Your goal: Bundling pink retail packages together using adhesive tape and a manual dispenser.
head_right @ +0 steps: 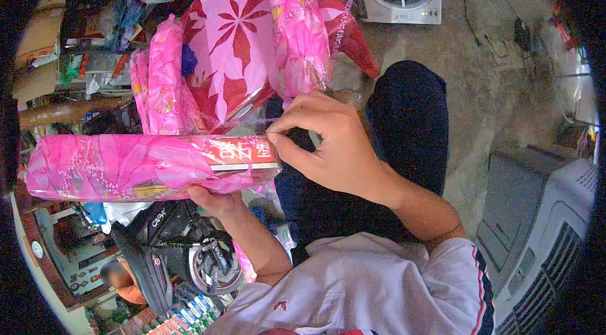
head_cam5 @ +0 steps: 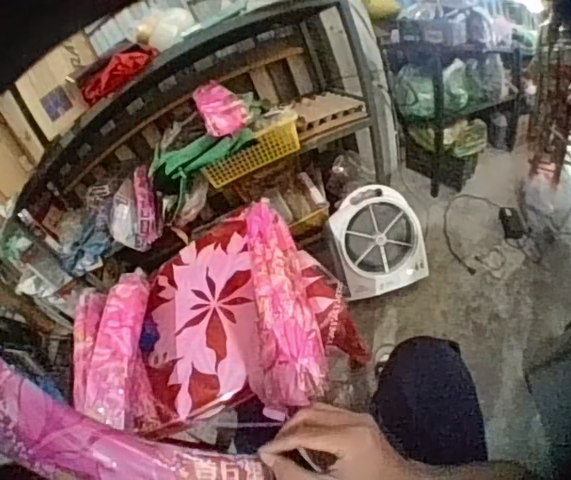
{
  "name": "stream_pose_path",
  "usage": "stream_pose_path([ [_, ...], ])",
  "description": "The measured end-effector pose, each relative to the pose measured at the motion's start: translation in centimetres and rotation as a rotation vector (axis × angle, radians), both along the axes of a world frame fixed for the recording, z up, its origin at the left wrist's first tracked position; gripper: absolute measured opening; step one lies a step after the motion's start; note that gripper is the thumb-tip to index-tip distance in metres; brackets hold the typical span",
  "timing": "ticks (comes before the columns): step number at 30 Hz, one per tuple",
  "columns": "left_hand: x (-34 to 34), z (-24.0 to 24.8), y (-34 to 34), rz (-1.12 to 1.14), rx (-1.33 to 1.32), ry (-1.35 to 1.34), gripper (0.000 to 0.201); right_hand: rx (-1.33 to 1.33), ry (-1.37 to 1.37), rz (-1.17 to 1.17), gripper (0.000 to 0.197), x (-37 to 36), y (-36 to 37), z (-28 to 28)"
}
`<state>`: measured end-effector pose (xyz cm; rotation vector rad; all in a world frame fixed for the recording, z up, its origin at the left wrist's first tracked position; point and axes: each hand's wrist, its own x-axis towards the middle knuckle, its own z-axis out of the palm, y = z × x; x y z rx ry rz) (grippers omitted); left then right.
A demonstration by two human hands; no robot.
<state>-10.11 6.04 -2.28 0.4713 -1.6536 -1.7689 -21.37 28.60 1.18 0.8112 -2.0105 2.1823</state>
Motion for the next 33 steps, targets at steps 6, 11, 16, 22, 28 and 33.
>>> stream_pose_path([
  [6, -0.9, 1.0, 1.0, 0.04, -0.03, 0.039, 0.108, 0.029, -0.013, 0.043, 0.008, -0.1, 0.2, 0.3],
  [11, -1.1, 1.2, 1.3, 0.015, -0.075, 0.105, 0.104, 0.026, -0.143, 0.113, 0.009, 0.1, 0.3, 0.2],
  [16, -2.6, 1.5, 2.1, 0.055, -0.137, 0.223, 0.11, 0.015, -0.128, 0.137, 0.014, 1.3, -0.3, 1.2],
  [22, -1.9, 0.8, 1.6, 0.082, -0.177, 0.188, 0.105, 0.091, 0.193, -0.016, 0.03, 0.9, 0.0, 0.7],
  [28, -1.8, 1.1, 3.0, 0.185, -0.102, 0.055, 0.116, 0.34, 0.309, -0.024, 0.064, 0.2, -0.1, 1.1],
  [33, -3.0, 3.9, 6.4, 0.23, 0.082, 0.085, 0.112, 0.264, 0.356, -0.067, 0.066, 0.8, -1.1, 0.3],
])
